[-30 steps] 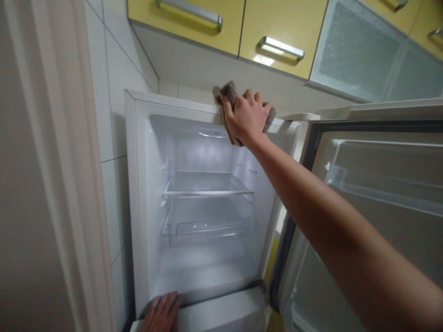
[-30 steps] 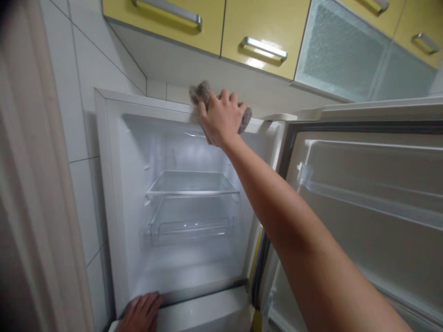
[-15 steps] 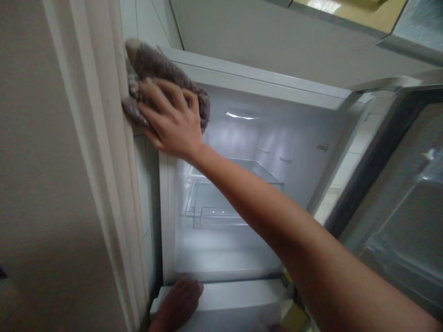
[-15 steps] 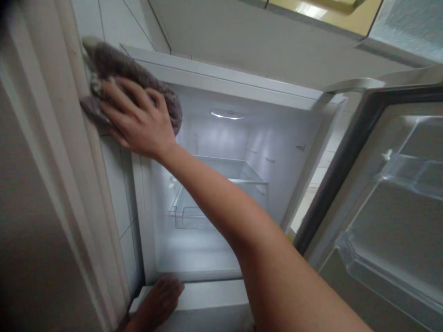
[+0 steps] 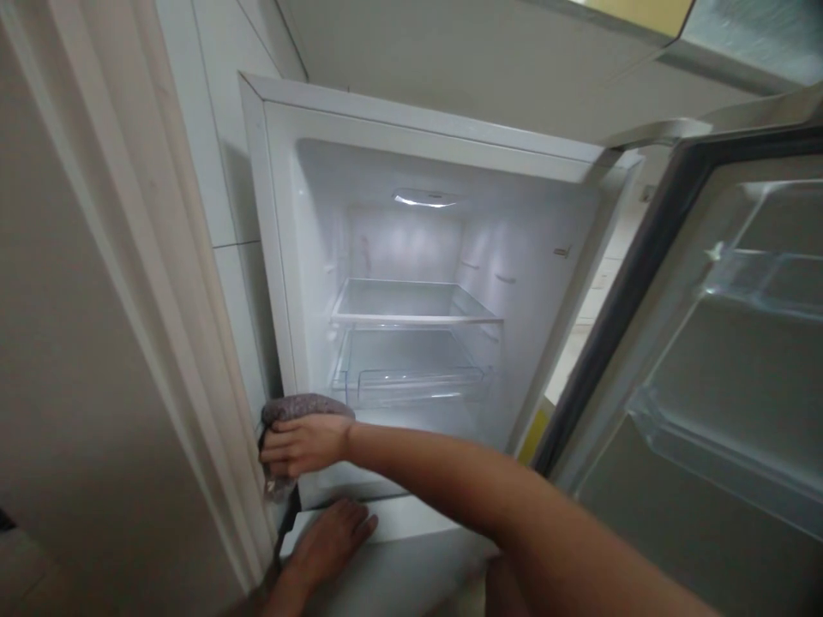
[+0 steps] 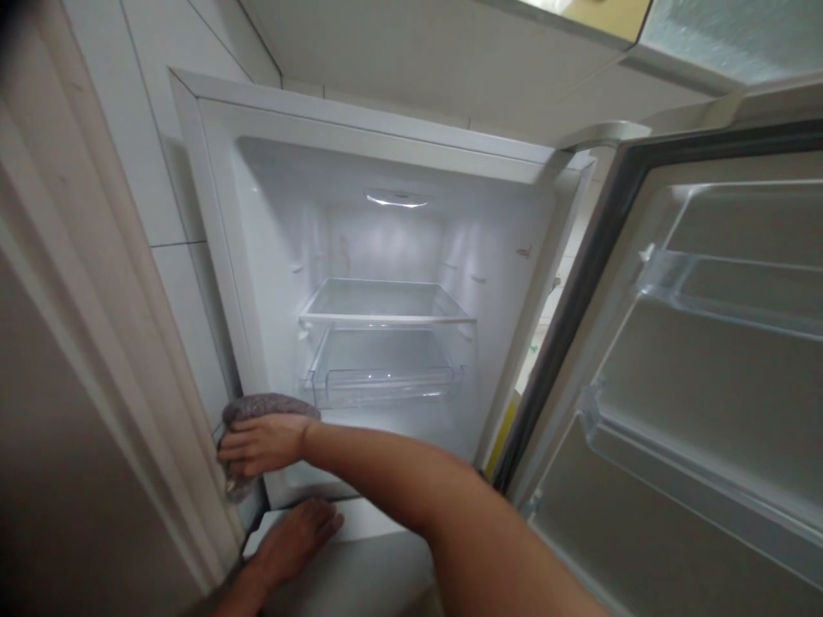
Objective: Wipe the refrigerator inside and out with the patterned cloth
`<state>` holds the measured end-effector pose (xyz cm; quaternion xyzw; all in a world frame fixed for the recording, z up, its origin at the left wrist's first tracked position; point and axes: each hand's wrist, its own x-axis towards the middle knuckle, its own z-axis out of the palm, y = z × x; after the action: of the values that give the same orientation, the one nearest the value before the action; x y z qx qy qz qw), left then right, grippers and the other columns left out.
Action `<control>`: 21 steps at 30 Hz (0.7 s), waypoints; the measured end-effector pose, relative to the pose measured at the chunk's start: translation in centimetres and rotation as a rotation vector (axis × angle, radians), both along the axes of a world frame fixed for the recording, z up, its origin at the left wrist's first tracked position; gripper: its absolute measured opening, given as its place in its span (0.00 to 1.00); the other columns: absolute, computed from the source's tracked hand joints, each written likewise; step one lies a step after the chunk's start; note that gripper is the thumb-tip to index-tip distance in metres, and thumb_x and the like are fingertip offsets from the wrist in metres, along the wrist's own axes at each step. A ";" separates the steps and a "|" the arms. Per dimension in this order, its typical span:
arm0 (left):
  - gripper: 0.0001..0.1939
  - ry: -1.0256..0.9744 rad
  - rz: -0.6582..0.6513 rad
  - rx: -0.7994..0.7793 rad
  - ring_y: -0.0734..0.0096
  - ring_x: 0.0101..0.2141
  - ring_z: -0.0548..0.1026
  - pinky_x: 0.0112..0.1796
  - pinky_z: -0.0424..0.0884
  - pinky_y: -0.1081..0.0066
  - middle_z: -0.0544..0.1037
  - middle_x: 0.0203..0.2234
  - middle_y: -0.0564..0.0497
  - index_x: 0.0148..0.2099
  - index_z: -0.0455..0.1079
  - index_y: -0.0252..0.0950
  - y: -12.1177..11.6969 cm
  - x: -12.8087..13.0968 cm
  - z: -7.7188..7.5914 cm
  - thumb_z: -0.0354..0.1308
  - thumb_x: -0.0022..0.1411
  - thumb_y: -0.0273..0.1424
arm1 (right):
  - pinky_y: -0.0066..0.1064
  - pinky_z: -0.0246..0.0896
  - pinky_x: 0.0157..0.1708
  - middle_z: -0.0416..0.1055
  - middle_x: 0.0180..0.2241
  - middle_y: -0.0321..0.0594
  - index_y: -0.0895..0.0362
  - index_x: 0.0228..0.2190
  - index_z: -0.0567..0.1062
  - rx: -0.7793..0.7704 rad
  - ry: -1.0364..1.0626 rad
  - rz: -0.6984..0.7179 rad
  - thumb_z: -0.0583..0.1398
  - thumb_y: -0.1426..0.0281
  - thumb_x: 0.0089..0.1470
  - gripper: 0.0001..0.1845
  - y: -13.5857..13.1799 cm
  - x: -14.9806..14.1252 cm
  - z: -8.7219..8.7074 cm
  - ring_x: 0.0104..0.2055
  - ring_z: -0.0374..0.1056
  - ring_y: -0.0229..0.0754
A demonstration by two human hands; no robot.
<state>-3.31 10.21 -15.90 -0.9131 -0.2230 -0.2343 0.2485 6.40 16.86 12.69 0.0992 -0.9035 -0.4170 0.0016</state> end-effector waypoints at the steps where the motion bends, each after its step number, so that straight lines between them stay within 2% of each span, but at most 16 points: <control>1: 0.19 -0.001 -0.010 0.003 0.67 0.43 0.80 0.50 0.74 0.66 0.85 0.43 0.54 0.59 0.72 0.45 0.0 -0.1 0.1 0.54 0.70 0.22 | 0.37 0.59 0.69 0.77 0.60 0.37 0.52 0.54 0.81 0.045 0.021 0.030 0.52 0.71 0.78 0.18 0.6 0.2 3.5 0.64 0.72 0.41; 3: 0.22 -0.007 -0.031 0.011 0.66 0.44 0.80 0.50 0.74 0.66 0.85 0.43 0.53 0.59 0.72 0.44 0.0 -0.2 0.3 0.53 0.68 0.20 | 0.42 0.60 0.69 0.78 0.58 0.42 0.58 0.46 0.81 0.156 0.136 0.119 0.51 0.67 0.78 0.18 2.1 0.6 11.9 0.64 0.72 0.43; 4: 0.23 -0.012 -0.043 0.016 0.66 0.44 0.80 0.50 0.75 0.65 0.85 0.43 0.53 0.60 0.72 0.43 -0.1 -0.3 0.4 0.52 0.68 0.19 | 0.46 0.61 0.68 0.78 0.56 0.43 0.62 0.37 0.78 0.245 0.221 0.137 0.48 0.63 0.77 0.25 3.0 0.6 16.5 0.63 0.73 0.45; 5: 0.23 -0.016 -0.055 0.019 0.67 0.44 0.81 0.50 0.75 0.66 0.86 0.44 0.53 0.60 0.72 0.43 -0.1 -0.3 0.6 0.51 0.68 0.18 | 0.51 0.61 0.66 0.78 0.53 0.43 0.65 0.27 0.72 0.361 0.313 0.163 0.41 0.62 0.74 0.32 4.0 0.5 21.0 0.62 0.74 0.46; 6: 0.23 -0.021 -0.065 0.021 0.67 0.44 0.81 0.50 0.75 0.66 0.86 0.44 0.53 0.60 0.72 0.42 -0.2 -0.3 0.7 0.51 0.68 0.18 | 0.52 0.64 0.61 0.77 0.47 0.41 0.65 0.18 0.61 0.509 0.401 0.213 0.32 0.66 0.67 0.33 5.0 0.3 25.3 0.59 0.75 0.46; 7: 0.22 -0.027 -0.071 0.019 0.68 0.44 0.81 0.50 0.75 0.66 0.86 0.43 0.54 0.59 0.72 0.42 -0.2 -0.4 0.9 0.50 0.69 0.19 | 0.48 0.65 0.58 0.75 0.44 0.38 0.63 0.14 0.50 0.669 0.507 0.201 0.26 0.73 0.57 0.27 5.9 0.0 29.1 0.59 0.73 0.45; 8: 0.21 -0.034 -0.075 0.017 0.68 0.45 0.81 0.50 0.75 0.67 0.86 0.43 0.54 0.58 0.73 0.42 -0.3 -0.4 0.9 0.50 0.70 0.20 | 0.38 0.69 0.49 0.73 0.42 0.38 0.60 0.14 0.38 0.827 0.589 0.172 0.23 0.78 0.46 0.16 6.6 -0.5 32.2 0.58 0.72 0.43; 9: 0.19 -0.040 -0.076 0.014 0.69 0.45 0.82 0.51 0.75 0.68 0.86 0.43 0.54 0.58 0.73 0.42 -0.4 -0.3 1.0 0.50 0.71 0.21 | 0.29 0.67 0.37 0.70 0.36 0.36 0.60 0.16 0.31 0.949 0.677 0.109 0.22 0.81 0.35 0.07 7.0 -1.0 34.5 0.56 0.72 0.42; 10: 0.19 -0.046 -0.077 0.012 0.69 0.45 0.82 0.52 0.75 0.68 0.86 0.43 0.54 0.58 0.73 0.42 -0.4 -0.3 1.0 0.50 0.72 0.21 | 0.23 0.60 0.29 0.67 0.32 0.34 0.62 0.18 0.28 1.039 0.762 0.034 0.21 0.82 0.28 0.08 7.2 -1.6 35.8 0.54 0.71 0.41; 11: 0.19 -0.051 -0.077 0.011 0.70 0.45 0.82 0.52 0.75 0.68 0.86 0.43 0.55 0.58 0.73 0.42 -0.5 -0.3 0.9 0.50 0.73 0.22 | 0.19 0.53 0.24 0.64 0.29 0.33 0.64 0.19 0.26 1.094 0.838 -0.039 0.21 0.82 0.24 0.10 7.2 -2.1 36.2 0.54 0.70 0.41; 13: 0.20 -0.057 -0.076 0.009 0.70 0.46 0.82 0.53 0.75 0.67 0.86 0.44 0.55 0.59 0.73 0.43 -0.6 -0.4 0.6 0.49 0.73 0.21 | 0.19 0.50 0.23 0.63 0.31 0.33 0.67 0.17 0.30 1.093 0.952 -0.154 0.19 0.81 0.24 0.10 6.3 -2.7 34.3 0.56 0.68 0.44; 15: 0.22 -0.058 -0.069 0.005 0.69 0.45 0.82 0.53 0.76 0.66 0.86 0.44 0.54 0.60 0.72 0.43 -0.6 -0.4 0.1 0.49 0.71 0.20 | 0.27 0.61 0.29 0.66 0.39 0.36 0.71 0.15 0.40 0.957 0.982 -0.198 0.18 0.80 0.34 0.17 5.0 -2.7 29.7 0.62 0.64 0.50; 17: 0.23 -0.057 -0.050 -0.006 0.68 0.45 0.83 0.52 0.76 0.65 0.86 0.44 0.54 0.60 0.72 0.44 -0.4 -0.4 -0.4 0.50 0.69 0.19 | 0.40 0.70 0.42 0.69 0.46 0.40 0.73 0.17 0.57 0.705 0.923 -0.179 0.20 0.73 0.54 0.34 3.7 -2.3 23.3 0.65 0.65 0.52; 18: 0.25 -0.058 -0.036 -0.015 0.68 0.45 0.83 0.52 0.76 0.65 0.87 0.43 0.54 0.60 0.71 0.44 -0.4 -0.3 -0.7 0.51 0.67 0.18 | 0.46 0.70 0.51 0.72 0.50 0.42 0.72 0.21 0.65 0.549 0.864 -0.144 0.25 0.66 0.65 0.39 3.1 -2.0 19.5 0.66 0.66 0.51; 19: 0.26 -0.061 -0.017 -0.026 0.67 0.44 0.83 0.52 0.77 0.65 0.87 0.43 0.55 0.60 0.71 0.45 -0.3 -0.2 -1.0 0.51 0.65 0.17 | 0.50 0.68 0.58 0.74 0.54 0.44 0.69 0.28 0.73 0.386 0.810 -0.115 0.34 0.61 0.72 0.39 2.5 -1.8 15.5 0.67 0.67 0.49; 21: 0.30 -0.074 0.036 -0.049 0.66 0.43 0.83 0.50 0.78 0.64 0.87 0.44 0.55 0.60 0.72 0.44 -0.6 0.1 -1.7 0.52 0.61 0.15 | 0.47 0.60 0.70 0.75 0.59 0.41 0.61 0.46 0.81 0.041 0.640 -0.097 0.50 0.61 0.76 0.23 1.4 -1.3 7.3 0.67 0.68 0.46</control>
<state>-3.23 9.59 -17.59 -0.9055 -0.2539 -0.2578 0.2216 5.14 18.30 20.02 -0.0800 -0.8522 -0.4449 0.2635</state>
